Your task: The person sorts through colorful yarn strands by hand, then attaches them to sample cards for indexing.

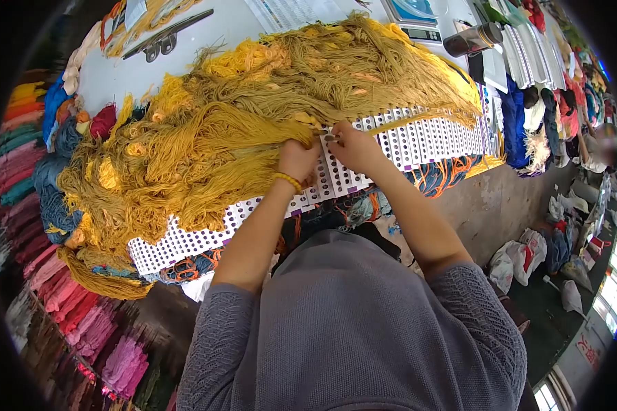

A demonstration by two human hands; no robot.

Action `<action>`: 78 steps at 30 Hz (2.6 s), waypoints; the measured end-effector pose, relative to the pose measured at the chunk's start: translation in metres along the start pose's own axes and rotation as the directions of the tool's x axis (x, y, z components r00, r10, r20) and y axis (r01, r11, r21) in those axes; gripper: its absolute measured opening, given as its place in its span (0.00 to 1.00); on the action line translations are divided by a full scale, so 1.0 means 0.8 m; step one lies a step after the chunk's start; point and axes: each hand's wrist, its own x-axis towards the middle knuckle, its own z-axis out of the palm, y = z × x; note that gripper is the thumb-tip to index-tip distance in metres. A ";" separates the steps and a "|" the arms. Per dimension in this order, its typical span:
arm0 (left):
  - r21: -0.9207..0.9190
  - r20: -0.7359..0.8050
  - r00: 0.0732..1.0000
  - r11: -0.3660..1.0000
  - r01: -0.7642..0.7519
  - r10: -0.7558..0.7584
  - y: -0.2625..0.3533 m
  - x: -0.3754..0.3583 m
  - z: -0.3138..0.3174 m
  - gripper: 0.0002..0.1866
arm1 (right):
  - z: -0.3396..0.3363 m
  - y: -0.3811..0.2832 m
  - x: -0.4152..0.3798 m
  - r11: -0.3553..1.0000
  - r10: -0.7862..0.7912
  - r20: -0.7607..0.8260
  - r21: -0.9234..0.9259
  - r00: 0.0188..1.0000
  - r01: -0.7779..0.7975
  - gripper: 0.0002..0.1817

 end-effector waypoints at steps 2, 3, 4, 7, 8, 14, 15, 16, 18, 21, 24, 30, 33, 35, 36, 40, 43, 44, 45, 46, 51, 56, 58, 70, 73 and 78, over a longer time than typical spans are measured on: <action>0.028 -0.017 1.000 1.000 -0.010 0.010 -0.007 0.002 -0.022 0.18 | 0.008 0.015 0.004 1.000 -0.011 -0.009 0.007 1.000 0.011 0.15; -0.009 0.019 1.000 1.000 0.012 -0.012 -0.010 -0.001 -0.028 0.18 | 0.011 0.021 0.006 1.000 -0.023 -0.018 0.012 1.000 0.024 0.15; -0.047 0.053 0.998 0.998 0.038 -0.036 -0.005 -0.006 -0.035 0.18 | 0.012 0.022 0.005 1.000 -0.025 -0.015 0.015 1.000 0.025 0.15; -0.026 0.014 1.000 0.999 -0.027 0.028 -0.008 -0.008 -0.032 0.19 | 0.014 0.023 0.004 0.997 -0.043 -0.067 0.058 0.997 0.047 0.14; -0.033 -0.020 0.997 0.997 -0.073 0.072 -0.002 -0.010 -0.031 0.19 | 0.015 0.025 0.003 0.997 -0.039 -0.071 0.058 0.997 0.043 0.14; 0.022 -0.074 0.997 1.000 -0.013 0.015 0.015 -0.020 -0.023 0.16 | 0.026 0.034 0.000 0.990 -0.069 -0.131 0.116 0.989 0.084 0.13; 0.023 -0.073 0.997 1.000 -0.014 0.016 0.011 -0.019 -0.022 0.16 | 0.029 0.036 0.000 0.988 -0.076 -0.157 0.124 0.985 0.096 0.12; -0.068 -0.039 0.999 0.998 -0.013 0.010 0.006 -0.019 -0.022 0.16 | 0.030 0.035 -0.001 0.985 -0.083 -0.181 0.131 0.980 0.108 0.12; -0.157 -0.003 1.000 0.988 -0.009 0.009 -0.002 -0.016 -0.023 0.16 | 0.030 0.035 -0.002 0.985 -0.082 -0.187 0.132 0.979 0.108 0.12; -0.246 0.087 0.995 0.966 0.076 -0.056 0.005 -0.019 -0.028 0.14 | 0.032 0.037 -0.002 0.985 -0.079 -0.191 0.138 0.978 0.107 0.11; -0.150 -0.002 1.000 0.989 -0.012 0.012 0.011 -0.021 -0.015 0.14 | 0.035 0.038 -0.002 0.985 -0.068 -0.196 0.142 0.978 0.097 0.11; -0.057 -0.151 0.988 0.998 -0.009 0.001 0.014 -0.032 -0.014 0.14 | 0.040 0.042 -0.004 0.980 -0.076 -0.228 0.162 0.971 0.114 0.10; -0.776 0.390 0.921 0.539 0.329 0.000 0.009 -0.045 -0.033 0.10 | 0.048 0.052 -0.004 0.967 -0.144 -0.293 0.160 0.945 0.197 0.09; -0.764 0.452 0.892 0.521 0.381 0.010 0.025 -0.053 -0.040 0.11 | 0.048 0.052 -0.008 0.962 -0.178 -0.312 0.144 0.933 0.232 0.08; -0.752 0.506 0.862 0.500 0.429 0.021 0.029 -0.055 -0.043 0.14 | 0.049 0.051 -0.012 0.932 -0.268 -0.398 0.123 0.877 0.340 0.07; -0.760 0.530 0.848 0.432 0.485 -0.017 0.024 -0.038 -0.018 0.16 | 0.039 0.022 -0.029 0.871 -0.475 -0.411 -0.092 0.778 0.483 0.07; -0.755 0.339 0.932 0.554 0.349 -0.126 -0.002 -0.031 -0.012 0.13 | 0.042 0.018 -0.016 0.921 -0.387 -0.344 -0.186 0.855 0.342 0.18; -0.791 0.206 0.968 0.559 0.250 -0.142 -0.010 -0.034 -0.013 0.12 | 0.043 0.016 -0.012 0.931 -0.337 -0.318 -0.252 0.886 0.263 0.22; -0.828 0.161 0.958 0.497 0.262 -0.237 -0.018 -0.033 -0.012 0.11 | 0.043 0.014 -0.010 0.934 -0.290 -0.252 -0.287 0.923 0.215 0.29; -0.862 0.120 0.935 0.432 0.265 -0.335 -0.021 -0.034 -0.015 0.10 | 0.045 0.014 -0.008 0.935 -0.286 -0.252 -0.283 0.924 0.212 0.29; -0.870 0.107 0.915 0.409 0.275 -0.389 -0.047 -0.038 -0.083 0.08 | 0.046 0.017 -0.004 0.933 -0.227 -0.188 -0.323 0.956 0.158 0.27; -0.686 -0.310 0.872 0.724 0.070 -0.378 -0.061 -0.063 -0.253 0.09 | 0.054 0.024 -0.001 0.933 -0.231 -0.190 -0.323 0.954 0.161 0.26; -0.747 -0.378 0.880 0.656 -0.106 -0.289 -0.091 -0.064 -0.364 0.09 | 0.053 0.024 -0.002 0.932 -0.234 -0.193 -0.323 0.953 0.163 0.25; -0.100 0.179 0.932 0.948 -0.302 0.316 0.090 -0.123 -0.120 0.22 | 0.027 -0.094 -0.067 0.709 -0.286 -0.044 0.662 0.957 0.242 0.07; -0.284 0.133 0.913 0.897 -0.338 0.386 0.095 -0.132 -0.114 0.21 | 0.001 -0.118 -0.084 0.569 -0.209 -0.001 0.813 0.978 0.123 0.06; -0.626 0.259 0.939 0.780 -0.015 0.226 0.116 -0.171 -0.145 0.24 | -0.007 -0.145 -0.109 0.584 -0.254 0.001 0.797 0.967 0.153 0.05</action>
